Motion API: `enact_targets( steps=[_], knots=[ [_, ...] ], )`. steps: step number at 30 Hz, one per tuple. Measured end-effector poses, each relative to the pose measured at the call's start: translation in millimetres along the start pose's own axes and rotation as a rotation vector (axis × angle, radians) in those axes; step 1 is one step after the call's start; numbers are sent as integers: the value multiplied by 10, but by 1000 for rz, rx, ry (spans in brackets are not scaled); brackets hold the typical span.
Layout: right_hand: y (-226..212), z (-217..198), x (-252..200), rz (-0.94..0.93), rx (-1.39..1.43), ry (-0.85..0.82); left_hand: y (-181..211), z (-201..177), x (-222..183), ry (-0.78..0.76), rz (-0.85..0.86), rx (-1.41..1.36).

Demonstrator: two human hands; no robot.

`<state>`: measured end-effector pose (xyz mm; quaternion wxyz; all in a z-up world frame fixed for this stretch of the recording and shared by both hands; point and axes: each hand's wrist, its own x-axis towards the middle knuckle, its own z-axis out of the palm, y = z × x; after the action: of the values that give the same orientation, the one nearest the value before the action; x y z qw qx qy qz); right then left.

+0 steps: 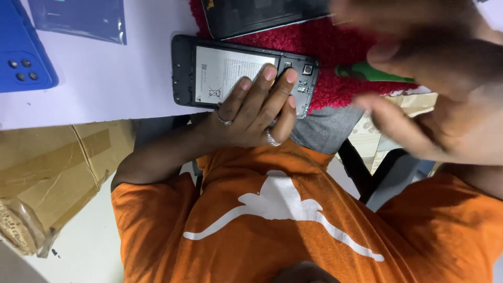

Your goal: Repairing a mobile phone by using a screwdriver to secure or remove internal components on the chassis.

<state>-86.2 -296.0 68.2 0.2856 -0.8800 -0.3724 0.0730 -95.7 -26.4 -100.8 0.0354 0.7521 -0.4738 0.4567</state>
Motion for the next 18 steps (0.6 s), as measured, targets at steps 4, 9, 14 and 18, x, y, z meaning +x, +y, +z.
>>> enact_targets(
  steps=[4, 9, 14, 18],
  knots=[
    [69, 308, -284, -10, 37, 158, -42, -34, 0, -49, 32, -31],
    [-28, 152, -148, -57, 32, 75, -54, -20, -8, -43, 46, -23],
    [-52, 122, -167, 81, -356, 41, -40, 7, -2, -9, 34, -20],
    [-139, 178, -61, 249, 195, 131, -11, 56, 3, 34, 1, 1]
  ],
)
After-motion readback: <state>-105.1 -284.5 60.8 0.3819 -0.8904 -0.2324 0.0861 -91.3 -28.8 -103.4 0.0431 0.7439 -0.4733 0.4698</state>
